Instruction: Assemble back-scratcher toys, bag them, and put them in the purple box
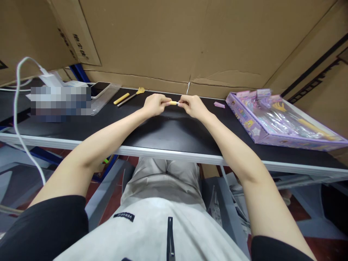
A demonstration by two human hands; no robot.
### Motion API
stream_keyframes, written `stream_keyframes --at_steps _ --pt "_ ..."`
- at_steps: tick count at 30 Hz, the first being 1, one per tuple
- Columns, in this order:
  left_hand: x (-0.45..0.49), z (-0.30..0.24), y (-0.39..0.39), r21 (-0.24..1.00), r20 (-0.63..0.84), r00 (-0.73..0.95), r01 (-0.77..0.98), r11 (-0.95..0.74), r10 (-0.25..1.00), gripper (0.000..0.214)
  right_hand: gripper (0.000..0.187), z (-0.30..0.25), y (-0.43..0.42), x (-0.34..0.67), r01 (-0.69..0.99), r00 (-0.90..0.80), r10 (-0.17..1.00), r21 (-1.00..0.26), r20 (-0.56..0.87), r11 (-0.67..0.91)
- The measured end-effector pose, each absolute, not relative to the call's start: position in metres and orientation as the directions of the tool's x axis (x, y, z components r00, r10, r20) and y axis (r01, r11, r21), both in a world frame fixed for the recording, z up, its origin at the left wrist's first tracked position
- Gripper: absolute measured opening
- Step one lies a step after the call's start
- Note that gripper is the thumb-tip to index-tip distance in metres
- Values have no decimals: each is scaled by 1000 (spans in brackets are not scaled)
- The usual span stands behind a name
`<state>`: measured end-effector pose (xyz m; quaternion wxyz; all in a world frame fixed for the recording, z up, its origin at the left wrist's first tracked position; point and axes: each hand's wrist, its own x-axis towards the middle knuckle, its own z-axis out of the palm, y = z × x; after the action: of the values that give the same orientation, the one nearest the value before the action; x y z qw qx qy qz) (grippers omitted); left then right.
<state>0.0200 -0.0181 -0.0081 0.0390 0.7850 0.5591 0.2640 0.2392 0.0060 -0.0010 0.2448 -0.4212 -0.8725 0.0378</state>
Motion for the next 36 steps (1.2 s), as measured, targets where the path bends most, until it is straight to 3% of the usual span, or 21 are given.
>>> stream_keyframes --at_steps 5,8,16,25,36 --pt "24 1 -19 250 369 308 876 -412 877 35 25 -3 15 243 699 -532 761 -315 371 642" --pt "25 -1 -15 249 407 314 866 -434 858 37 26 -2 22 249 704 -527 756 -299 388 644" --pt "19 -11 -5 293 432 283 854 -430 856 39 24 5 26 261 747 -574 715 -102 400 657" --pt "14 -15 -9 250 480 314 846 -471 819 45 31 1 19 255 725 -641 626 81 443 684" --pt "36 -10 -20 208 378 305 892 -401 874 40 30 -2 20 252 792 -559 677 64 479 608"
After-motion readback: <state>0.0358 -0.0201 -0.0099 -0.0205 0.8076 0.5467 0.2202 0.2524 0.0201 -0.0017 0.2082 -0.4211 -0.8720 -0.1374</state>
